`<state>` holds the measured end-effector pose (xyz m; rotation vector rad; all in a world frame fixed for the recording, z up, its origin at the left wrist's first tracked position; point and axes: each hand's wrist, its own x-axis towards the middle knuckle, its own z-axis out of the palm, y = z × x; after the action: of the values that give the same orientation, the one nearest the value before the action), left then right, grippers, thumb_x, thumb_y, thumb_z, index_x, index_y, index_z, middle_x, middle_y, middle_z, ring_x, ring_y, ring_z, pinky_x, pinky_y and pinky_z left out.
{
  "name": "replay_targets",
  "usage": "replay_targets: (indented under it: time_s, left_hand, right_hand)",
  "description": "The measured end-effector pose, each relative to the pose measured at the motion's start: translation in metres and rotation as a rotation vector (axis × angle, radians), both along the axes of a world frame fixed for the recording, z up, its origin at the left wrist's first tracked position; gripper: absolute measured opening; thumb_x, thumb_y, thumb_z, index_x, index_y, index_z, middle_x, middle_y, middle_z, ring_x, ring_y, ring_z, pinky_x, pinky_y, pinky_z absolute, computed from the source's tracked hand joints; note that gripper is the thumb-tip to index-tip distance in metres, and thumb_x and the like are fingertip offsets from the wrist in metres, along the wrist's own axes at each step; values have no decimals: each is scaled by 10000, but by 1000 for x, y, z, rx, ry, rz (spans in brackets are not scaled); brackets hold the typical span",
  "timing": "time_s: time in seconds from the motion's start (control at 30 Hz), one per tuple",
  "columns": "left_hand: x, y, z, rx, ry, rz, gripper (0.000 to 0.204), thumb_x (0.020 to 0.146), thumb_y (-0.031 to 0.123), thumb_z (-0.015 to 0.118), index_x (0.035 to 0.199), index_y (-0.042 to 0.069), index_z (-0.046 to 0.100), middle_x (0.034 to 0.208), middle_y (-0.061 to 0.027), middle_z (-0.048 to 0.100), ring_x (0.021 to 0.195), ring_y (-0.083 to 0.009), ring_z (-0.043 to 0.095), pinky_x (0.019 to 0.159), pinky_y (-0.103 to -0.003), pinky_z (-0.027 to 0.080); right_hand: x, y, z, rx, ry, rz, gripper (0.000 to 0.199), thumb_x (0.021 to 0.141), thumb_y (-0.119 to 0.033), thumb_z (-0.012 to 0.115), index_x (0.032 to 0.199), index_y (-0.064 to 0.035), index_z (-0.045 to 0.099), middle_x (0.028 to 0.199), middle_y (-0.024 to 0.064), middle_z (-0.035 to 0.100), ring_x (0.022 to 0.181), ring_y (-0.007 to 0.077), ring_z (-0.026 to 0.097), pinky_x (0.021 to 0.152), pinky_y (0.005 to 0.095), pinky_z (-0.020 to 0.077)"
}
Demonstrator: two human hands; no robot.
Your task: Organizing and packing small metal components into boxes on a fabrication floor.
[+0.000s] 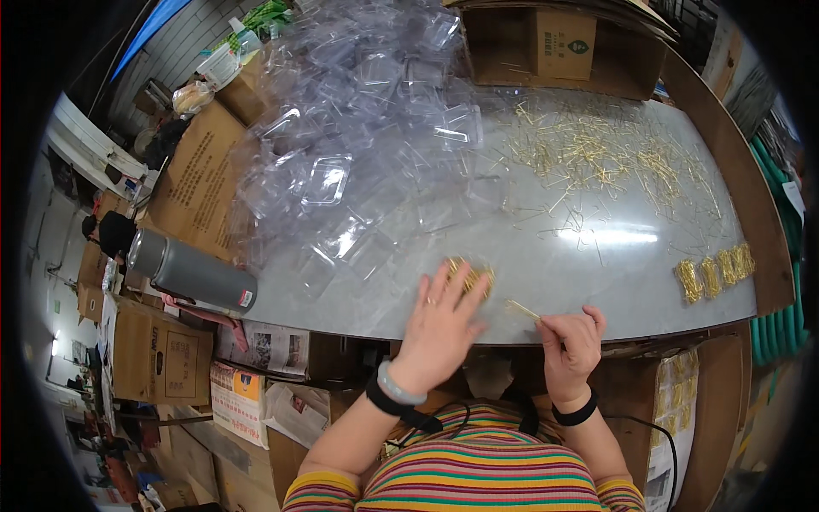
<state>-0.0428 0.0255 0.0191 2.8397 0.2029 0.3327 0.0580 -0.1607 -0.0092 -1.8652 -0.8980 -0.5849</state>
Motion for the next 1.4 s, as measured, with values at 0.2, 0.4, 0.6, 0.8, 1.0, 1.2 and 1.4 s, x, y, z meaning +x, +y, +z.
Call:
replay_targets:
  time_s: [0.2, 0.4, 0.6, 0.8, 1.0, 1.2, 1.4]
  left_hand:
    - [-30, -20, -8, -107, -64, -132, 756, 842, 243, 720, 1475, 39, 360, 1520, -158, 357, 1422, -403, 286, 1151, -563, 254]
    - [-28, -20, -19, -183, -182, -128, 759, 823, 209, 754, 1436, 20, 347, 1492, -198, 343, 1404, -411, 310, 1147, -556, 271]
    - [-25, -10, -27, -278, -355, -104, 794, 788, 223, 790, 1418, 20, 350, 1471, -218, 331, 1376, -454, 329, 1146, -528, 289]
    - [-7, 4, -8, -126, -155, -202, 798, 773, 242, 788, 1424, 3, 393, 1480, -196, 370, 1397, -430, 320, 1151, -535, 276]
    - [-3, 6, -9, -127, -71, -195, 752, 780, 249, 776, 1397, -12, 435, 1474, -194, 398, 1399, -405, 331, 1155, -546, 258]
    - [-2, 3, -16, -87, -10, -200, 666, 811, 217, 713, 1382, -19, 466, 1440, -251, 443, 1368, -463, 358, 1150, -543, 270]
    - [-3, -10, -20, -69, -188, -267, 610, 1010, 377, 517, 1415, -65, 404, 1439, -302, 419, 1340, -460, 388, 1137, -499, 302]
  right_hand:
    - [3, 16, 13, 27, 99, 18, 117, 790, -57, 769, 845, -93, 672, 745, 19, 643, 706, 201, 591, 943, 416, 400]
    - [6, 37, 16, -85, 58, 63, 109, 788, -84, 757, 838, -100, 662, 737, 12, 640, 721, 201, 596, 947, 420, 398]
    - [7, 31, 16, -191, -17, 101, 126, 781, -89, 741, 876, -119, 663, 792, -2, 652, 784, 197, 609, 953, 429, 395]
    - [12, 29, 20, -230, -6, 217, 145, 767, -78, 738, 891, -106, 670, 857, 12, 663, 855, 215, 607, 912, 410, 429]
    - [2, 21, 20, -197, 89, 222, 315, 768, -72, 738, 1070, -48, 652, 1028, 111, 669, 1012, 329, 606, 930, 474, 448]
    - [-24, 22, 14, -200, 130, 264, 615, 703, -175, 790, 1242, -12, 543, 1258, 176, 571, 1243, 374, 515, 1045, 554, 374]
    - [-25, 35, -31, -255, 23, 168, 599, 914, -331, 568, 1385, 19, 445, 1415, 178, 483, 1399, 304, 377, 1195, 529, 184]
